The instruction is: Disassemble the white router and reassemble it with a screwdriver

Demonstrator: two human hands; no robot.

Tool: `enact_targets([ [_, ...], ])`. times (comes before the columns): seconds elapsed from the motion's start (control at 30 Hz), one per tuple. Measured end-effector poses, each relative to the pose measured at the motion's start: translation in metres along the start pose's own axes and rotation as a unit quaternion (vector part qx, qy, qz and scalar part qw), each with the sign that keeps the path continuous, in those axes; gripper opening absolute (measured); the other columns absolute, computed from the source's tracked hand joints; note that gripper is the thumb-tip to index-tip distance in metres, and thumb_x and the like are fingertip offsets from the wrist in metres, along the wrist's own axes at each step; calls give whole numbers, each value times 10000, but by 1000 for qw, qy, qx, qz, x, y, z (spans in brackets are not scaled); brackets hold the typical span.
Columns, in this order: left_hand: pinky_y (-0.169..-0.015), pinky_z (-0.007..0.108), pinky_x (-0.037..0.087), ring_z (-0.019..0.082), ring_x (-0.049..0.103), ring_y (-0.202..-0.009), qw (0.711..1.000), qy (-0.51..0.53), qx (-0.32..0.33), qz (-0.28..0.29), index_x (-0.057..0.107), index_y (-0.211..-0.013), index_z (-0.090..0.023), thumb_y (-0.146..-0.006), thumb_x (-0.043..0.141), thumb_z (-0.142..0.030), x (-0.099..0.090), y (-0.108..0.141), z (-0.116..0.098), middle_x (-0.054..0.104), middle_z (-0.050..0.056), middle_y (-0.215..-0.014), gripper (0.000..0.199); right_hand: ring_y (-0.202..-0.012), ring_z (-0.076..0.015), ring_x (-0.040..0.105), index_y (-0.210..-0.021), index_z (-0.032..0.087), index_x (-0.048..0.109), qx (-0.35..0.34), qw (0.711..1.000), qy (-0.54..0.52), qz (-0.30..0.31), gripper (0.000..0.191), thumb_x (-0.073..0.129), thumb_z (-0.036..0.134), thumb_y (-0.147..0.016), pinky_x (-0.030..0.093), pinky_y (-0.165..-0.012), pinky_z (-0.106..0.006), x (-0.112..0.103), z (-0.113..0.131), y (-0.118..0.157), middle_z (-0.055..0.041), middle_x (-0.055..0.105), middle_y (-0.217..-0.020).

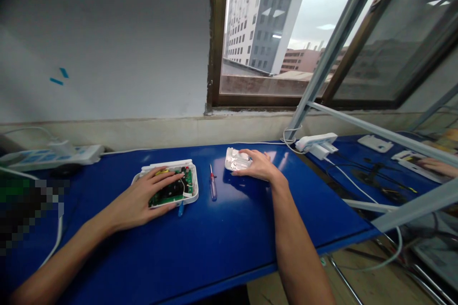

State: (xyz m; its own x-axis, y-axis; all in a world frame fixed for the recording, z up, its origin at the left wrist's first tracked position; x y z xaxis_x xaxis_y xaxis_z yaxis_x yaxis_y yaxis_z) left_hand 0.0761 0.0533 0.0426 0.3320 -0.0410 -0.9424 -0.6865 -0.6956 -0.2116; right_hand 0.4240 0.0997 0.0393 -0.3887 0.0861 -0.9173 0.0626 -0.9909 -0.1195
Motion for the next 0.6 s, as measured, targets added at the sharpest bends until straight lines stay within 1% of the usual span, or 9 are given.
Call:
enact_targets([
  [0.1,-1164,638,306,373,335,-1476,998,65,-16,-13,405,-1533,-422,-919,604,-593,-6,1,3,488,27,-1554,667,-1236,-321,588,-1411,233,572,-65,993,-85,-44,821,771,649,-732,450,-1065,-484,-12,21,-1,-118,630,-1359],
  [0.2,-1202,582,273,346,387,-1456,975,199,-60,-81,549,-1450,-359,-975,547,-542,-18,0,11,524,40,-1526,509,-1225,-311,594,-1428,225,562,-158,978,-99,-92,810,779,614,-752,471,-1051,-473,-20,69,6,-133,620,-1358],
  [0.23,-1194,560,303,336,460,-1410,953,273,-83,-102,568,-1437,-329,-990,521,-541,-20,0,15,563,62,-1489,497,-1221,-325,591,-1439,227,555,-185,974,-80,-104,846,798,617,-729,479,-1037,-491,-20,89,10,-149,608,-1361],
  [0.27,-1170,542,353,327,543,-1340,920,359,-106,-112,550,-1456,-301,-995,506,-550,-19,-1,19,608,90,-1437,525,-1242,-348,568,-1450,227,549,-204,969,-58,-126,902,824,628,-689,470,-1042,-518,-19,109,15,-168,582,-1382],
  [0.33,-1071,509,474,314,669,-1178,828,532,-144,-108,398,-1559,-258,-977,535,-574,-10,-2,21,680,140,-1326,677,-1302,-395,501,-1455,223,546,-246,954,-19,-170,1000,863,653,-610,417,-1076,-582,-16,150,26,-200,532,-1420],
  [0.4,-968,448,552,297,711,-1094,746,637,-163,-101,272,-1607,-257,-931,638,-541,-2,-3,19,705,148,-1277,819,-1327,-393,469,-1482,225,511,-313,934,-1,-171,1061,844,703,-595,379,-1108,-591,-6,191,38,-199,508,-1438],
  [0.43,-918,402,575,282,721,-1065,725,660,-168,-105,280,-1602,-268,-904,696,-497,-1,-3,19,712,138,-1267,844,-1350,-384,446,-1492,226,496,-337,927,4,-163,1050,817,723,-624,361,-1127,-584,0,206,43,-197,497,-1449],
  [0.5,-808,304,595,245,738,-989,710,670,-180,-124,395,-1549,-274,-859,774,-402,-3,-2,21,732,112,-1224,797,-1366,-380,428,-1501,219,478,-363,919,4,-153,1053,778,761,-649,342,-1143,-579,7,225,47,-197,497,-1449],
  [0.6,-706,265,603,219,754,-853,694,673,-206,-154,567,-1409,-216,-823,807,-308,-9,2,29,768,103,-1099,639,-1407,-375,384,-1504,252,460,-381,914,-21,-142,995,745,762,-699,319,-1161,-585,9,227,48,-163,463,-1509],
])
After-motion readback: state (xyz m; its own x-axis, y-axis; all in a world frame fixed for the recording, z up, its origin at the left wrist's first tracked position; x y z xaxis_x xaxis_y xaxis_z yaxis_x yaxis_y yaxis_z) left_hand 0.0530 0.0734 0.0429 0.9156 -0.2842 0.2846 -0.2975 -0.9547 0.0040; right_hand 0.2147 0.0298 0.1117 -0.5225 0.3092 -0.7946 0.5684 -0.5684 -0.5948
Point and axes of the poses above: each hand's wrist, its own y-axis away from the middle knuckle, its own x-axis out of the palm, z = x × y, the point moved 9 cm from there along -y, towards the middle knuckle
